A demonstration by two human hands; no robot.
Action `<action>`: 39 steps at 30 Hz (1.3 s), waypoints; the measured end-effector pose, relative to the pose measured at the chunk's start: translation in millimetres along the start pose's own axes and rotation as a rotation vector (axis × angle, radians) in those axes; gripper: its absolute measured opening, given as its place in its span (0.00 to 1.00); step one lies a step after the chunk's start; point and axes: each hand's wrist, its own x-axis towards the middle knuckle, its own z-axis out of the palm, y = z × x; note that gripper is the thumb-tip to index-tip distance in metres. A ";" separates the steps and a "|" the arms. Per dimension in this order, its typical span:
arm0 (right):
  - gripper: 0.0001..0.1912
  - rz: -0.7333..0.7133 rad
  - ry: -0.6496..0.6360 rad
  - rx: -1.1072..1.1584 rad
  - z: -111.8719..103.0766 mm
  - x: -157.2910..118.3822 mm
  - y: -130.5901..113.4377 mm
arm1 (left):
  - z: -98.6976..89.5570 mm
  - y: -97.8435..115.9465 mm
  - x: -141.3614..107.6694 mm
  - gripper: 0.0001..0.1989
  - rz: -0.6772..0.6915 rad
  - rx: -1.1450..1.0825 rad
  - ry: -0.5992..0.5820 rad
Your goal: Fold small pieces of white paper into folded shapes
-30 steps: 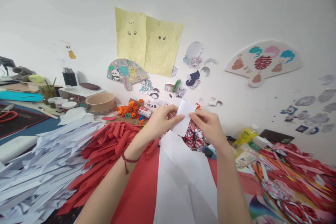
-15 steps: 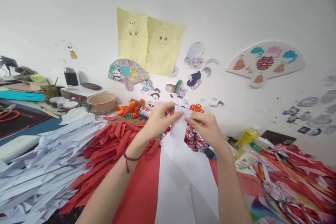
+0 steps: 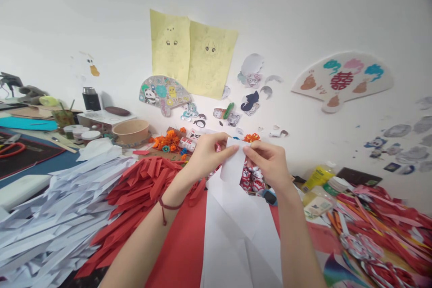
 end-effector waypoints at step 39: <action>0.12 -0.134 0.322 -0.235 4.8 1.2 2.6 | 3.5 -3.6 2.4 0.16 -0.176 -0.222 -0.251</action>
